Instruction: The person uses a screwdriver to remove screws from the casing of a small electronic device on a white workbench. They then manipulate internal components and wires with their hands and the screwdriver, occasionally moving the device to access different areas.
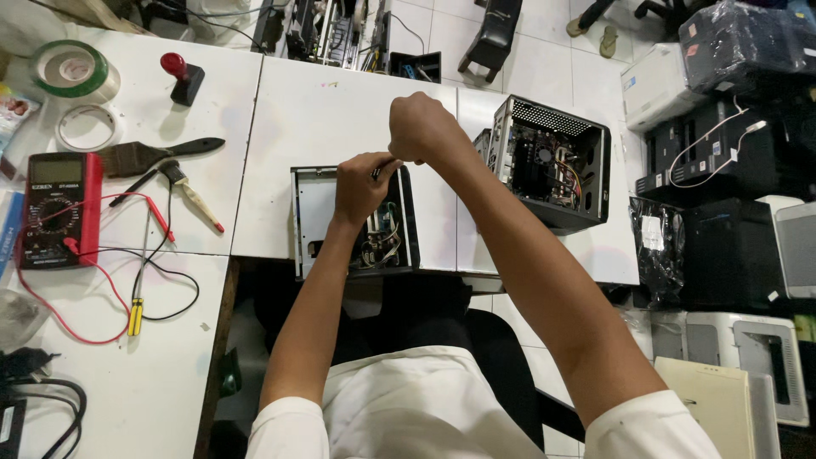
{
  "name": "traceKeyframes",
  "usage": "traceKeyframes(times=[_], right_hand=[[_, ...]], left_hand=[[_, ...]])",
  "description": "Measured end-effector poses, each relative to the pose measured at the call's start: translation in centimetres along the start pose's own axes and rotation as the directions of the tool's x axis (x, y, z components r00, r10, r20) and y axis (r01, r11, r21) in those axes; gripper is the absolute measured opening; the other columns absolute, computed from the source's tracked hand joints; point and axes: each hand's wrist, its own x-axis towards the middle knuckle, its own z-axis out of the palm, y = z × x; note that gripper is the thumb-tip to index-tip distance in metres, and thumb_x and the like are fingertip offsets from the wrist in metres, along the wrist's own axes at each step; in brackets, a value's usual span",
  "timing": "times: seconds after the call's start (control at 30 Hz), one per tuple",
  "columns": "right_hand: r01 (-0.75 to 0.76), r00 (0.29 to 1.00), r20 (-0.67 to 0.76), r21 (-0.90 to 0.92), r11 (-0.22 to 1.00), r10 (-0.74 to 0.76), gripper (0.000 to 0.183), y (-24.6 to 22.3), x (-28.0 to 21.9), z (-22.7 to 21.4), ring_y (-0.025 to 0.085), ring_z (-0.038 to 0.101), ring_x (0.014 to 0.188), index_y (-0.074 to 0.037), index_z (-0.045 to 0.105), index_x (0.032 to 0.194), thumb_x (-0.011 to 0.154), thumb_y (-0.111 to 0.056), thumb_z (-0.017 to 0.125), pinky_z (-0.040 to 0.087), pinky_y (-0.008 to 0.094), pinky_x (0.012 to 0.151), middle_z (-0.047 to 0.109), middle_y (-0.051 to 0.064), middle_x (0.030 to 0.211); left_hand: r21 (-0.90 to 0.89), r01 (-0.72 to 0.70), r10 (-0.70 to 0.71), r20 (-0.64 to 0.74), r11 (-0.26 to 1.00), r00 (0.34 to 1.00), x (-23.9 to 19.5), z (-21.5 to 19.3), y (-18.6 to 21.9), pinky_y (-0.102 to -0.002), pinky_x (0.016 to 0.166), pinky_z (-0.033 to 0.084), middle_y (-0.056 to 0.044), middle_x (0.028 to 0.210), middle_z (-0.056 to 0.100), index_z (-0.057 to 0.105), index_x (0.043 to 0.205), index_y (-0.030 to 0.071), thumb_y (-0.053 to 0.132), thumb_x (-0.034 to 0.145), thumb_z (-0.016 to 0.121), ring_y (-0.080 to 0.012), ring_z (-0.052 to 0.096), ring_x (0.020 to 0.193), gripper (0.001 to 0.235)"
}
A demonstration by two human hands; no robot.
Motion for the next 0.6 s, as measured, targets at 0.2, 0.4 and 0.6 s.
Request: traceKeyframes(times=[0.2,0.4,0.6], right_hand=[[-0.022,1.0,0.02,0.024,0.999,0.021,0.01,-0.2,0.6,1.0,0.028,0.069,0.045,0.005,0.078,0.083,0.088,0.007,0.069,0.06,0.045,0.048,0.065,0.014,0.055],[-0.109,0.994,0.023,0.135,0.985,0.107,0.014,0.1,-1.6,-0.8,0.022,0.068,0.043,0.006,0.075,0.095,0.097,-0.001,0.063,0.058,0.038,0.046,0.065,0.013,0.061],[0.19,0.982,-0.01,0.004,0.982,-0.19,0.042,-1.7,-4.3,-2.8,0.05,0.078,0.087,0.006,0.065,0.14,0.103,-0.013,0.069,0.067,0.061,0.074,0.072,0.039,0.107]], left_hand=[[0.02,-0.024,0.024,0.023,1.0,0.999,-0.7,0.1,-0.4,-0.044,0.073,0.064,-0.01,0.082,0.077,0.08,0.101,0.012,0.012,0.104,0.079,-0.0318,0.078,0.079,0.003],[-0.07,-0.016,0.022,0.087,0.997,0.996,-0.6,0.5,0.0,-0.051,0.079,0.071,-0.016,0.096,0.08,0.077,0.119,0.003,0.008,0.108,0.072,-0.036,0.079,0.092,0.012],[-0.064,0.028,-0.019,0.131,0.998,0.991,-0.9,1.2,-3.3,-0.054,0.084,0.071,-0.018,0.095,0.079,0.077,0.118,0.002,0.006,0.109,0.069,-0.038,0.078,0.093,0.013]])
